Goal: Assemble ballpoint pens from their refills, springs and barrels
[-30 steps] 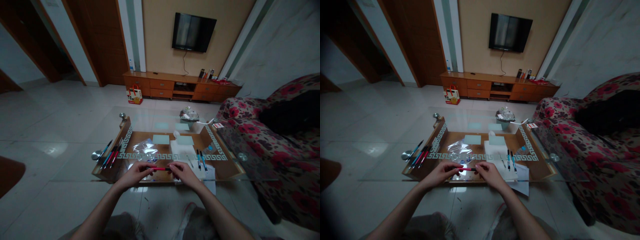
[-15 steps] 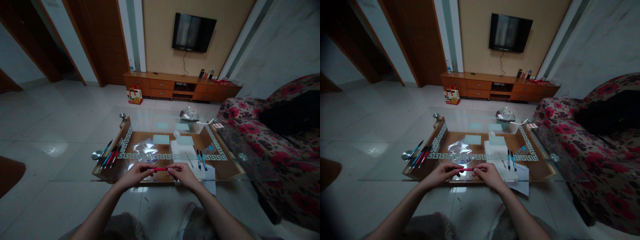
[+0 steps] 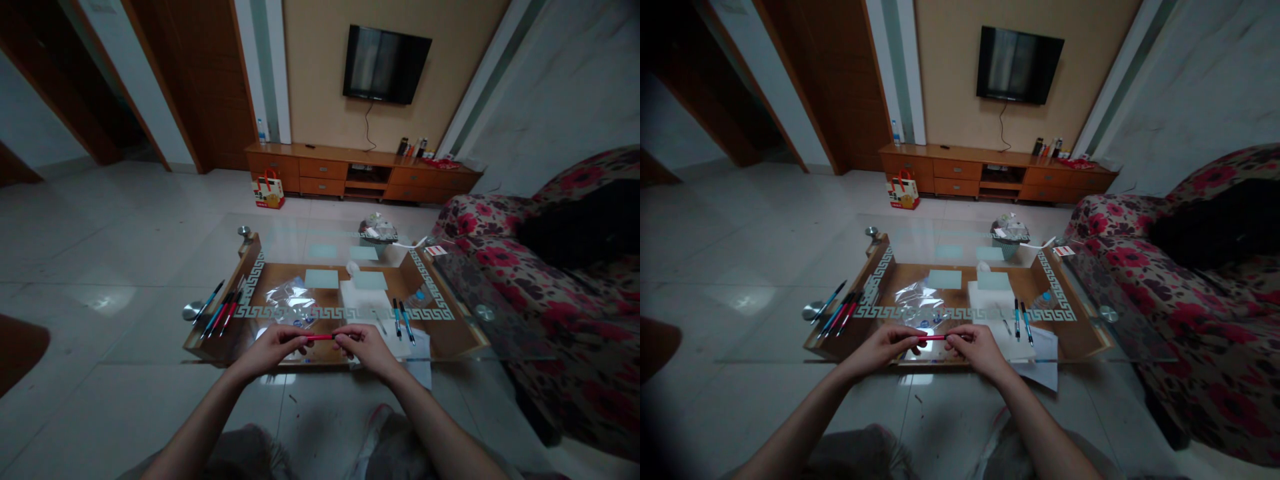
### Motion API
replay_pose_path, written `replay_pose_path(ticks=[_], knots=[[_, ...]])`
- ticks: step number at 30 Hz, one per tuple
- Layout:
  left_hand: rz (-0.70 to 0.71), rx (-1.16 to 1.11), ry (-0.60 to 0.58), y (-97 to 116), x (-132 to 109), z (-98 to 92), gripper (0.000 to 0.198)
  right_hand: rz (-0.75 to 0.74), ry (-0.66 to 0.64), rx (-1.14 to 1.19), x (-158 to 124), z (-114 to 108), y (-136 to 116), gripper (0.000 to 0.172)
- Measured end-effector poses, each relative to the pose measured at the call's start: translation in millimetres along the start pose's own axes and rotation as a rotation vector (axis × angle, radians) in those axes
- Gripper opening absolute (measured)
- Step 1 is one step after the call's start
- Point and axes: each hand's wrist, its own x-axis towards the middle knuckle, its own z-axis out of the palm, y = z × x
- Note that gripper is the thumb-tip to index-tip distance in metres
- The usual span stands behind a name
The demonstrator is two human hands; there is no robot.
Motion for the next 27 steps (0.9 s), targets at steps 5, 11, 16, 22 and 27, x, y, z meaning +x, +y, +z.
replay_pose_path(ticks=[5,11,16,22,27], knots=[[-0.005,-0.015,-0.02,3.8,-0.6,0.5,0.038,-0.01,0.001,-0.007,-1.0,0.2,-2.7,0.037],[-0.006,-0.053,-0.05,3.7,-0.6,0.6,0.038,0.003,0.0,-0.007,-1.0,1.2,-4.7,0.038],[0.0,-0.07,-0.057,4.4,0.3,-0.3,0.039,0.001,-0.004,-0.005,-1.3,1.2,-4.5,0.04],[-0.005,-0.092,-0.056,8.3,-0.9,-1.0,0.039,-0.019,-0.013,-0.015,-1.6,1.9,-7.0,0.038],[-0.012,-0.102,-0.042,12.9,-1.8,-2.0,0.04,-0.046,-0.001,-0.049,-4.0,3.5,-14.3,0.039]])
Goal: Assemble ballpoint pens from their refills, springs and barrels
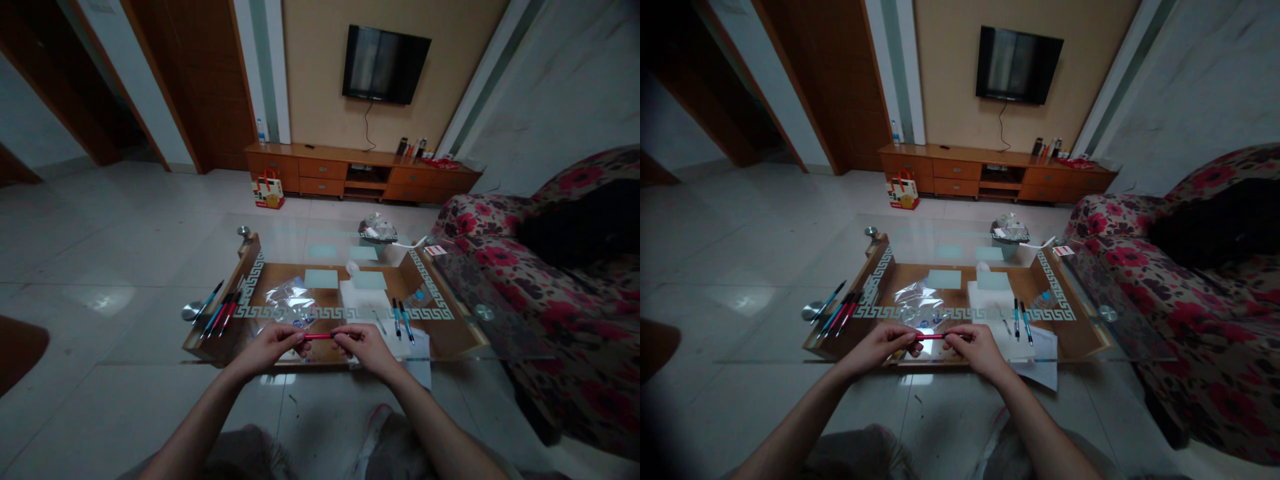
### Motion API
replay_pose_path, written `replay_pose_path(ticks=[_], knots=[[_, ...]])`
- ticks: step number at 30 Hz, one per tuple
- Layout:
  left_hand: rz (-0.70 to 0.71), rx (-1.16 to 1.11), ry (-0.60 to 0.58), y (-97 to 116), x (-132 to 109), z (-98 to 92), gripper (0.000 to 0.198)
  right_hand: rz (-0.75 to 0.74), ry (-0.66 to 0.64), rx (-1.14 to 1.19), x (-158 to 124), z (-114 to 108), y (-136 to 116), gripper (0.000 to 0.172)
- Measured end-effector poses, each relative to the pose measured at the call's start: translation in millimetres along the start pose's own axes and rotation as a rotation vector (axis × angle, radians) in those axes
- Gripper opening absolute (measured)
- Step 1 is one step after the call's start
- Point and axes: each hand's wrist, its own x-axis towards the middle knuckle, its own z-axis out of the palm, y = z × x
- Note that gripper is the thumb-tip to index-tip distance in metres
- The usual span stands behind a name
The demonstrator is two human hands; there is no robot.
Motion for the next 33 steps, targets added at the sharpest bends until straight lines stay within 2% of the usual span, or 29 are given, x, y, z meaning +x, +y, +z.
replay_pose_path(ticks=[33], knots=[[-0.101,-0.147,-0.018,-5.0,-1.7,-4.9,0.044,-0.108,0.038,-0.186,-1.5,0.1,-9.7,0.03]])
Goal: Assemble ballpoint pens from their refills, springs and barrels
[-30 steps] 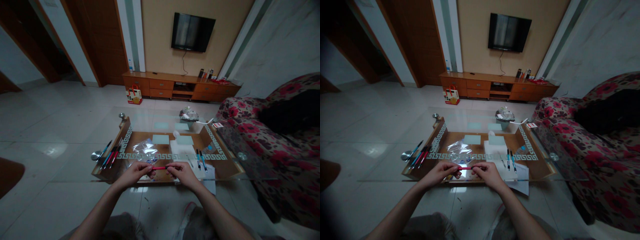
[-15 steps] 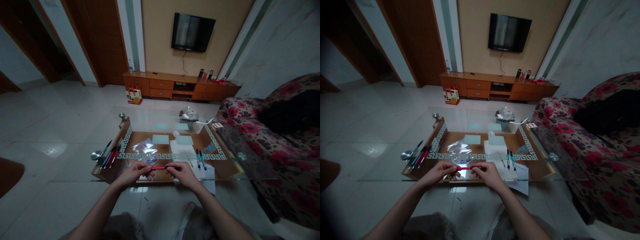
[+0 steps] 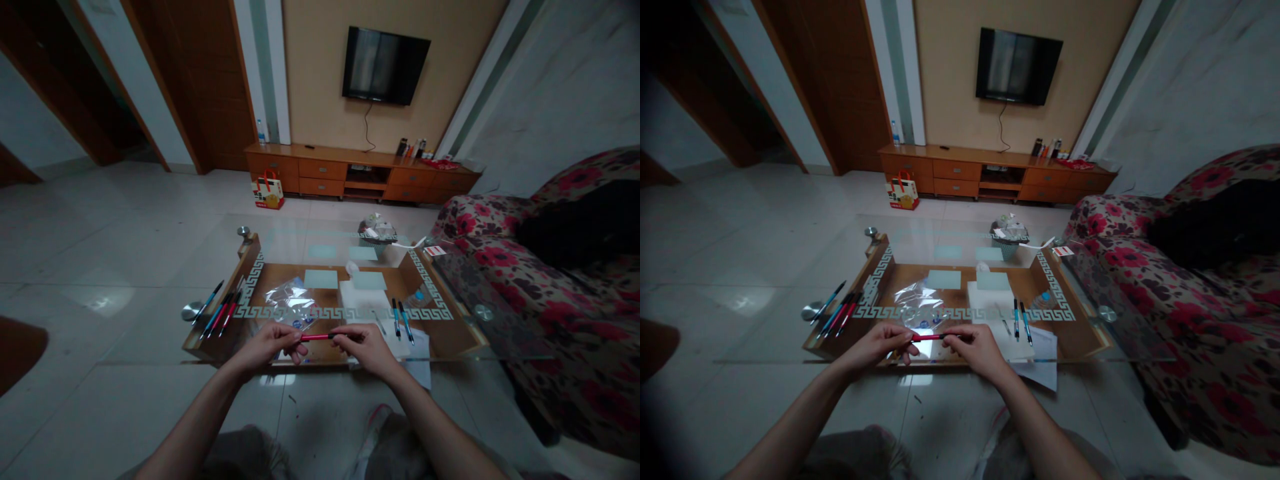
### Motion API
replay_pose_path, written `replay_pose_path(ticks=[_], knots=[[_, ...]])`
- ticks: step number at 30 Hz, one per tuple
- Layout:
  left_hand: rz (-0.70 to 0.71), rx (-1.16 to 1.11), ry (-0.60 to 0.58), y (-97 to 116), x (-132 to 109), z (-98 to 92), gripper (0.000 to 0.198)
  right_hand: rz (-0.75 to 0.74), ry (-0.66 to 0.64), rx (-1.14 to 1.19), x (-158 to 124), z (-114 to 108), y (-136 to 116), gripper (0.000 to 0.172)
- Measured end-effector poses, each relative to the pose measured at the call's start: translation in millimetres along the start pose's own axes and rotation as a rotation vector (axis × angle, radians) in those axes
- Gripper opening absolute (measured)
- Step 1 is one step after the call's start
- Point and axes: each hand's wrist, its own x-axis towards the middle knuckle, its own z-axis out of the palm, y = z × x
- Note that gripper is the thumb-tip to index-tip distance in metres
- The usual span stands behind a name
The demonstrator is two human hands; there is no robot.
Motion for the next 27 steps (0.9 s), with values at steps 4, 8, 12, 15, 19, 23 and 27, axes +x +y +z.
replay_pose_path(ticks=[4,8,12,15,19,23,27], knots=[[0.012,0.022,0.03,-3.0,-0.1,-5.4,0.044,-0.015,0.044,-0.02,1.9,-5.4,5.1,0.03],[0.045,0.05,0.06,0.5,-2.0,-7.1,0.044,0.038,0.07,0.024,5.0,-18.4,13.3,0.037],[0.039,0.04,0.117,3.3,-2.7,-5.0,0.045,0.021,0.221,0.032,9.4,-34.1,18.7,0.041],[0.035,0.021,0.164,1.7,-1.7,-5.4,0.045,0.01,0.33,0.015,12.9,-44.1,22.7,0.042],[0.049,-0.01,0.167,-1.5,-0.7,-7.5,0.043,-0.019,0.413,-0.097,14.3,-51.7,29.1,0.038],[0.058,0.005,0.179,-2.4,-0.7,-8.2,0.043,-0.1,0.394,-0.392,12.0,-51.5,34.0,0.019],[0.07,-0.002,0.189,-2.9,-0.5,-7.9,0.043,-0.215,0.277,-0.581,11.6,-45.5,42.8,0.015]])
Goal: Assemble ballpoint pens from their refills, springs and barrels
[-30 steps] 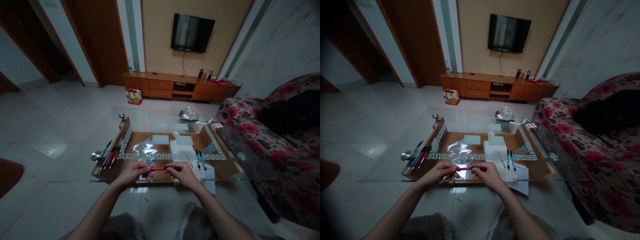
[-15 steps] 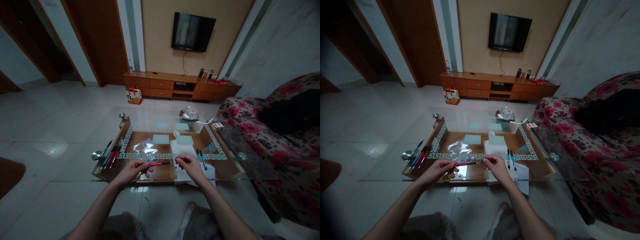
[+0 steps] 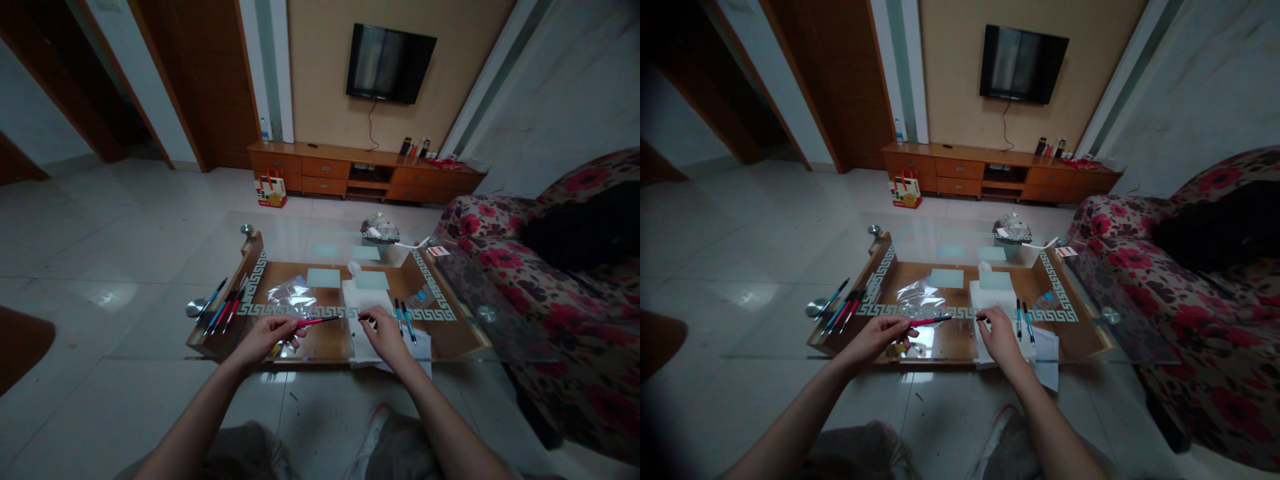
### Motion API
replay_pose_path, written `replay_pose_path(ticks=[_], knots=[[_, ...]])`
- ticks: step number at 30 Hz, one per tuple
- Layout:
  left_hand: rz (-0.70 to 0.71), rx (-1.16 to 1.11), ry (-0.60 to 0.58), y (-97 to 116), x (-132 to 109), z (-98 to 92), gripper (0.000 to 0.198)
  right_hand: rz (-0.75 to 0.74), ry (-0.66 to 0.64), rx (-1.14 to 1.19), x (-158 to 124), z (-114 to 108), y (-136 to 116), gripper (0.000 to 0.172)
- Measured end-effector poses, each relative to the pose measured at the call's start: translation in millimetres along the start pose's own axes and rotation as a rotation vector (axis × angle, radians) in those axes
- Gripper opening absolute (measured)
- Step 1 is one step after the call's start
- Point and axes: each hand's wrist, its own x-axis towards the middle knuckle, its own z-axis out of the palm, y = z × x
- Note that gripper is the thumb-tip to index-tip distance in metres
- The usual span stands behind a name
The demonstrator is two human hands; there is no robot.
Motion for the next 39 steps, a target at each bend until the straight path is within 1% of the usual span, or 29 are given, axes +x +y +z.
replay_pose_path(ticks=[3,7,10,18,23,27,31,33,35,36,39], knots=[[0.0,-0.013,0.0,-0.7,0.4,0.3,0.043,-0.048,-0.059,-0.073,-2.4,8.5,5.2,0.027],[-0.007,-0.019,-0.001,-1.3,0.5,0.1,0.043,-0.052,-0.1,-0.139,-4.2,14.5,11.1,0.042],[-0.002,-0.017,-0.01,-2.0,0.5,-0.4,0.043,-0.046,-0.115,-0.169,-4.5,15.7,12.4,0.043],[-0.008,-0.016,-0.011,-2.8,1.2,0.5,0.042,-0.048,-0.129,-0.223,-5.9,17.2,10.0,0.04],[-0.032,-0.037,-0.009,-3.1,1.0,0.9,0.044,-0.037,-0.14,-0.249,-7.1,17.6,9.0,0.042],[-0.03,-0.016,-0.01,-1.6,0.7,1.7,0.044,-0.022,-0.148,-0.25,-8.3,19.2,11.3,0.047],[-0.011,-0.006,-0.01,-0.6,0.3,2.3,0.044,-0.014,-0.143,-0.199,-8.8,16.4,17.1,0.06],[-0.007,-0.001,-0.018,-0.6,0.1,2.4,0.044,0.002,-0.124,-0.145,-7.2,10.9,18.3,0.064],[-0.004,0.008,-0.026,-0.9,0.1,2.5,0.044,0.046,-0.067,-0.084,-4.0,3.2,16.1,0.062],[-0.002,0.016,-0.032,-1.1,0.3,2.6,0.045,0.079,-0.022,-0.049,-2.2,-0.8,13.4,0.058],[0.015,0.031,-0.056,-2.2,1.2,2.9,0.044,0.194,0.128,0.126,2.2,-9.1,0.9,0.037]])
